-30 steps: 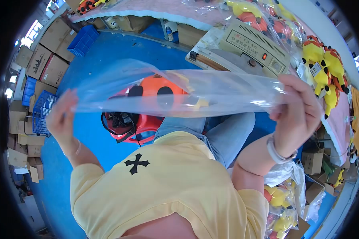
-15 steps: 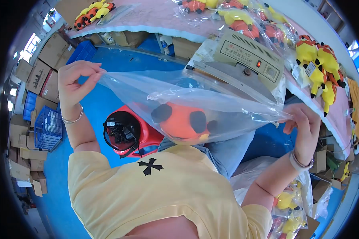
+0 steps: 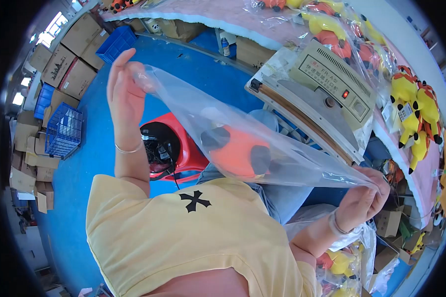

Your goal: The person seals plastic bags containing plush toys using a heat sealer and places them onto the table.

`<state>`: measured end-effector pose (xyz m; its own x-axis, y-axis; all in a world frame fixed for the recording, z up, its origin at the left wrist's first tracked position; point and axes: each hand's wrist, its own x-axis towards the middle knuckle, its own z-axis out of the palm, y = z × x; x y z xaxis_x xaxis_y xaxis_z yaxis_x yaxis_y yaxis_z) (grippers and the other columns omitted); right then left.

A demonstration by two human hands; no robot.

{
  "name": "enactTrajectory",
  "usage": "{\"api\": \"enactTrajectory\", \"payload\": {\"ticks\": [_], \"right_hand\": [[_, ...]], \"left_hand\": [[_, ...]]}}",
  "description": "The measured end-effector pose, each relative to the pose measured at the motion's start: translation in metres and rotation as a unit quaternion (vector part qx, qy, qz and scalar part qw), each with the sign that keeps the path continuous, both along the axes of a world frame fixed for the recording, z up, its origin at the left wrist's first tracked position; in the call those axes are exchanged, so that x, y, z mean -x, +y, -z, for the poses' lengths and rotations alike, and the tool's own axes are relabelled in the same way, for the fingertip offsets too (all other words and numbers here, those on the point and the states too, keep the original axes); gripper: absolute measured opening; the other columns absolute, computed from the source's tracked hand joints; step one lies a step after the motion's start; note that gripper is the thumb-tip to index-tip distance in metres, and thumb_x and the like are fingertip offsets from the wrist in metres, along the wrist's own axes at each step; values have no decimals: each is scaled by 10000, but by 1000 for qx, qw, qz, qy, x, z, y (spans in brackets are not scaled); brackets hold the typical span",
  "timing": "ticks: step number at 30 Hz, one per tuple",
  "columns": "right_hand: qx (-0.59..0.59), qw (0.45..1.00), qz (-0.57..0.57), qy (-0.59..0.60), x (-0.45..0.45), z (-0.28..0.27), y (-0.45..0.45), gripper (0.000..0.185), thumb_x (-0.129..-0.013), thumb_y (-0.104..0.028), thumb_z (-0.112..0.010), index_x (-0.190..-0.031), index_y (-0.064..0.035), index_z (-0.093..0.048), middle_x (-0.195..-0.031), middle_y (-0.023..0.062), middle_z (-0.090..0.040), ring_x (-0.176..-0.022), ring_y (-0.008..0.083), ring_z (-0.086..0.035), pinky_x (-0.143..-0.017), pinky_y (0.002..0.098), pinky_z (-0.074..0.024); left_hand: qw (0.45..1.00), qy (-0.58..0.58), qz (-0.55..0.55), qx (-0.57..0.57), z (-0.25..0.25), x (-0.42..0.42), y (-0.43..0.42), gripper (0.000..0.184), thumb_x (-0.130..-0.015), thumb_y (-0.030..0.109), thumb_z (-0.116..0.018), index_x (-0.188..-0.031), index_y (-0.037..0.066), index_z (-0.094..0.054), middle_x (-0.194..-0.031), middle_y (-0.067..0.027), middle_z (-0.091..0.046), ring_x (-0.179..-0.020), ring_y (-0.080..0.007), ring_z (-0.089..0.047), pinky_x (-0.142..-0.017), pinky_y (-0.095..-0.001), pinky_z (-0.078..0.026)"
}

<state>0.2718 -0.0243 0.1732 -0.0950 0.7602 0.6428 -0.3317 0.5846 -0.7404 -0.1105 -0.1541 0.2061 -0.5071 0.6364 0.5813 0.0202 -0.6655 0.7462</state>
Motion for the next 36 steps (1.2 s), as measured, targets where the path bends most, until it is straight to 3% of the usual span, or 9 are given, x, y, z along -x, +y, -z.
{"api": "enactTrajectory", "payload": {"ticks": [1,6,11,16,21,25,26,31,36], "right_hand": [[1,1000,1,0,3,3,-3,113,-891,-124,-461,-907,-36,-530,-897,109,-548,-804,169,-512,-759,246,-408],[35,987,140,73,3,16,-11,115,-917,-108,-417,-923,-51,-517,-880,81,-537,-776,151,-502,-721,221,-395],[-12,975,204,90,-18,27,-13,153,-931,-100,-380,-921,-45,-522,-905,78,-555,-755,141,-502,-701,206,-387],[43,985,154,66,-32,38,-27,162,-934,-121,-385,-915,-39,-523,-909,66,-568,-767,127,-501,-723,202,-381],[105,939,316,90,-16,37,-35,110,-920,-85,-446,-935,-41,-545,-876,24,-571,-721,58,-473,-666,144,-365],[131,981,125,69,-17,33,-36,123,-927,-117,-441,-900,-58,-546,-821,7,-539,-659,55,-404,-613,134,-305],[132,980,130,68,-19,34,-36,123,-927,-117,-441,-900,-58,-546,-821,7,-539,-659,55,-404,-613,134,-305],[9,944,330,-8,-22,40,-44,158,-917,-152,-450,-912,-50,-570,-853,57,-574,-664,94,-436,-634,177,-349],[125,853,495,-108,19,14,-54,241,-928,-217,-423,-881,-40,-580,-844,78,-584,-685,121,-462,-654,222,-380]], "left_hand": [[999,-31,-5,-17,6,-4,2,114,-839,67,-562,-921,-10,-578,-776,-96,-619,-675,-173,-621,-640,-243,-516],[992,-56,23,111,34,-14,9,166,-890,114,-496,-993,2,-563,-775,-59,-577,-674,-118,-564,-598,-196,-466],[996,-31,2,78,35,-12,15,146,-915,110,-466,-993,21,-552,-755,-39,-556,-660,-90,-525,-576,-179,-437],[993,-112,-27,26,38,-29,18,117,-921,98,-450,-939,35,-547,-685,-15,-529,-550,-67,-450,-490,-168,-361],[985,-114,-133,4,37,-43,19,125,-929,126,-452,-902,43,-542,-664,13,-488,-514,-36,-337,-458,-158,-279],[971,-82,-226,18,36,-40,16,135,-930,149,-457,-894,46,-536,-658,27,-459,-521,-20,-293,-454,-147,-242],[972,-83,-221,20,35,-40,16,135,-930,149,-457,-894,46,-536,-658,27,-459,-521,-20,-293,-454,-147,-242],[963,2,-268,-25,25,-38,6,132,-929,151,-456,-896,50,-534,-657,32,-462,-525,-19,-290,-457,-151,-246],[948,-2,-319,1,24,-36,5,132,-931,153,-445,-914,54,-532,-678,27,-469,-537,-19,-295,-472,-149,-251]]}}
